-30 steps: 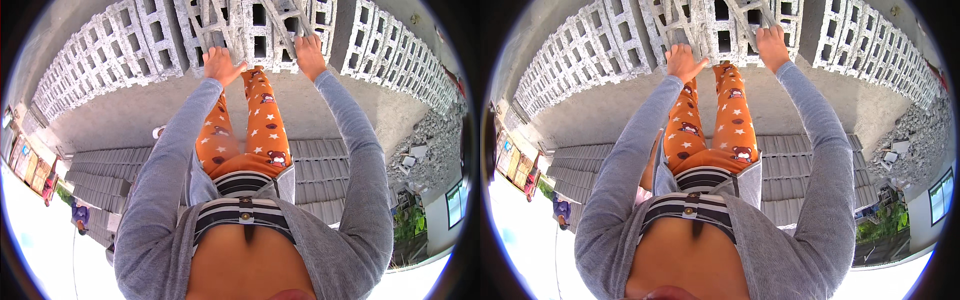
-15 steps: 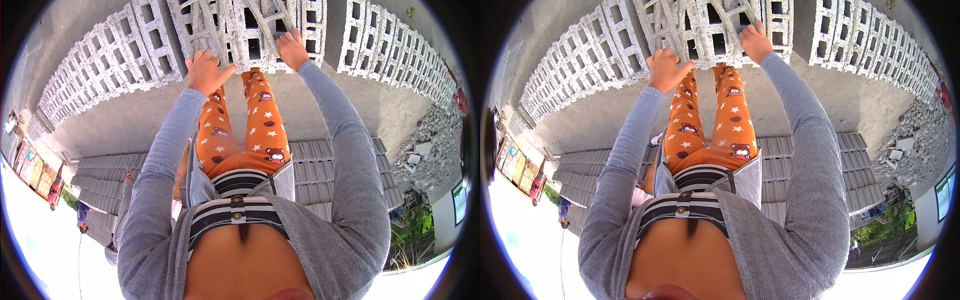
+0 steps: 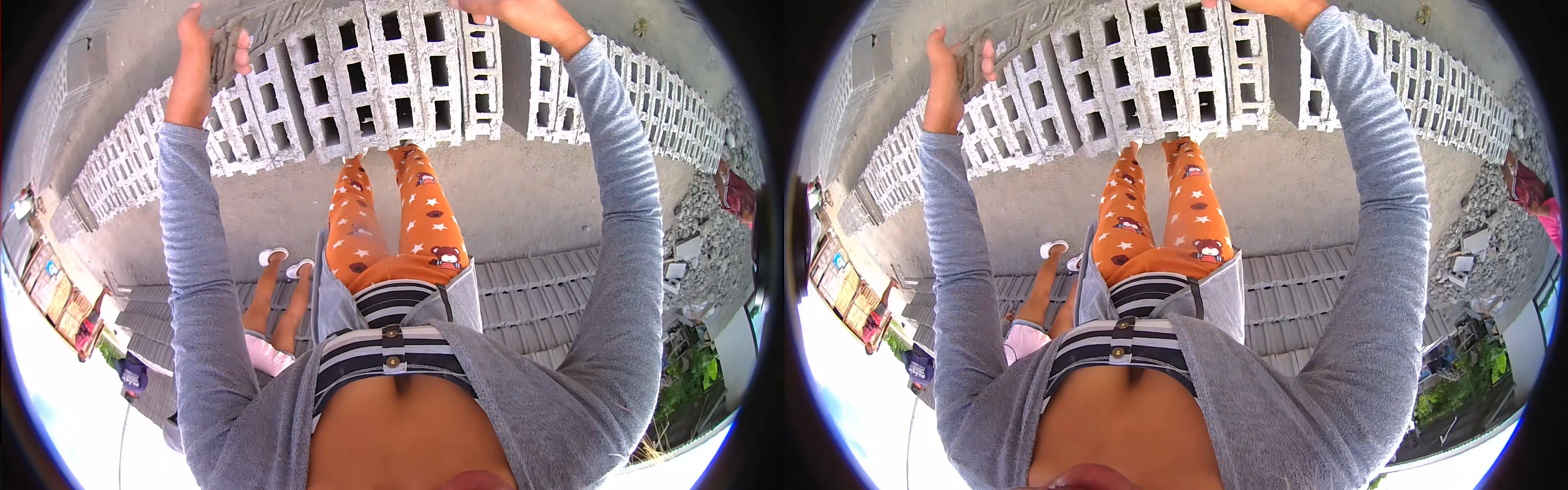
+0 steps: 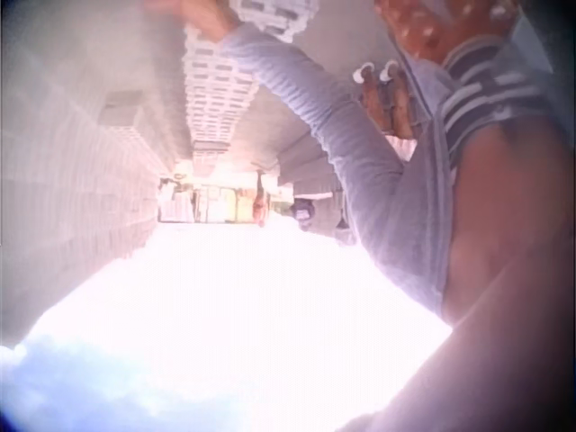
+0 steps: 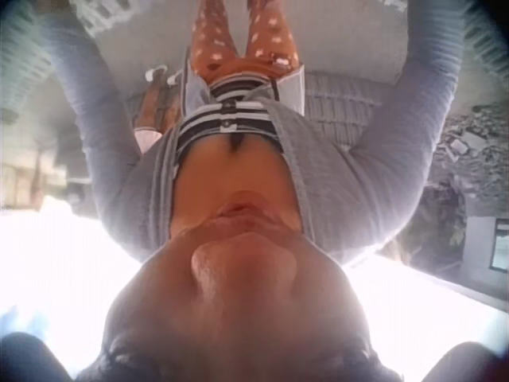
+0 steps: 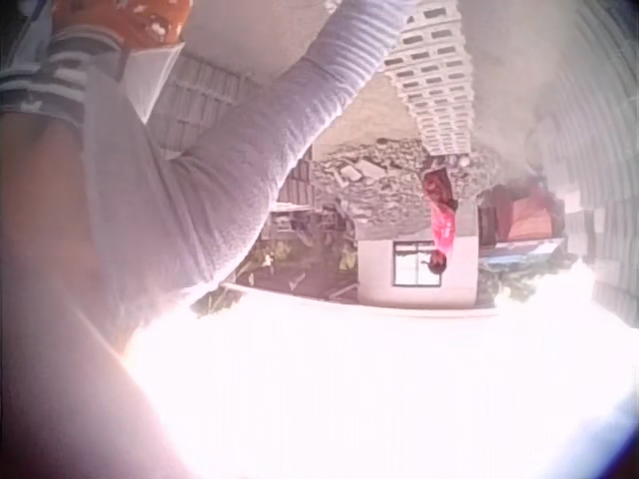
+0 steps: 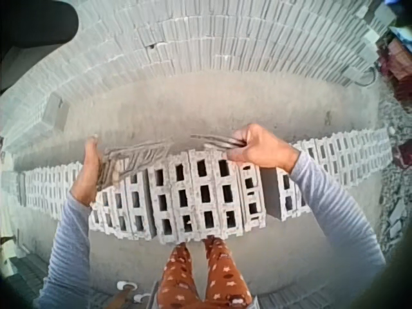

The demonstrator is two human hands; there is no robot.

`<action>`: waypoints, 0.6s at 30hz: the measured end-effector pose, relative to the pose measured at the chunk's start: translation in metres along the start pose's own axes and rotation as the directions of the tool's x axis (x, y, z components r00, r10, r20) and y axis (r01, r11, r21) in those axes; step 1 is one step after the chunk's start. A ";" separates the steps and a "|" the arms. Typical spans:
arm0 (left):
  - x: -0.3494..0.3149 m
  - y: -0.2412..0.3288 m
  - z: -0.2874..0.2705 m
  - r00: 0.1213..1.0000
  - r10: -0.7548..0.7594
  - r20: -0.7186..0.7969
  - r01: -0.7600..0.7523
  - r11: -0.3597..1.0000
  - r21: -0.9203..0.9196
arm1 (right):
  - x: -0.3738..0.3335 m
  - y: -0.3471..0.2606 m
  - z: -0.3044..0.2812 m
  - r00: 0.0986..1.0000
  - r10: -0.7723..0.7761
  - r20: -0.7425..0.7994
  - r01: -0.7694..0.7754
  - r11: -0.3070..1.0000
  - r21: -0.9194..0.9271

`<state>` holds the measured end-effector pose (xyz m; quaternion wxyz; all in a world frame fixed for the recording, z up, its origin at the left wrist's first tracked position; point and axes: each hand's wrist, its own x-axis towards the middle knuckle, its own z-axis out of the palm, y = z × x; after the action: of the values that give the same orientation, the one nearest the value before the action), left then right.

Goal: The person is sorting and moving hollow concrete masonry blocks at a construction site or manufacturing area.

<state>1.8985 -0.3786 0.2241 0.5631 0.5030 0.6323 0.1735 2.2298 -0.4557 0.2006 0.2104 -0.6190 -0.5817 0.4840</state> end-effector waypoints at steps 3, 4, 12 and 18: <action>-0.010 0.030 -0.043 0.999 -0.036 -0.006 0.034 0.971 -0.235 | -0.008 -0.032 -0.049 0.970 -0.193 -0.148 0.243 0.773 0.586; -0.015 0.032 -0.045 0.998 -0.048 0.040 0.057 0.960 -0.274 | -0.022 -0.049 -0.064 0.993 -0.099 -0.058 0.110 0.677 0.728; -0.034 0.043 -0.013 0.981 -0.133 0.143 0.174 0.928 -0.330 | -0.023 -0.041 -0.080 0.919 0.292 0.264 -0.391 0.607 0.692; -0.023 0.006 -0.007 0.950 -0.250 0.188 0.298 0.904 -0.308 | -0.044 -0.023 -0.106 0.949 0.267 0.169 -0.314 0.854 0.414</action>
<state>1.8920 -0.3923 0.2432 0.7027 0.3180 0.6160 0.1598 2.3136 -0.4585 0.2824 0.2369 -0.6103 -0.3687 0.6599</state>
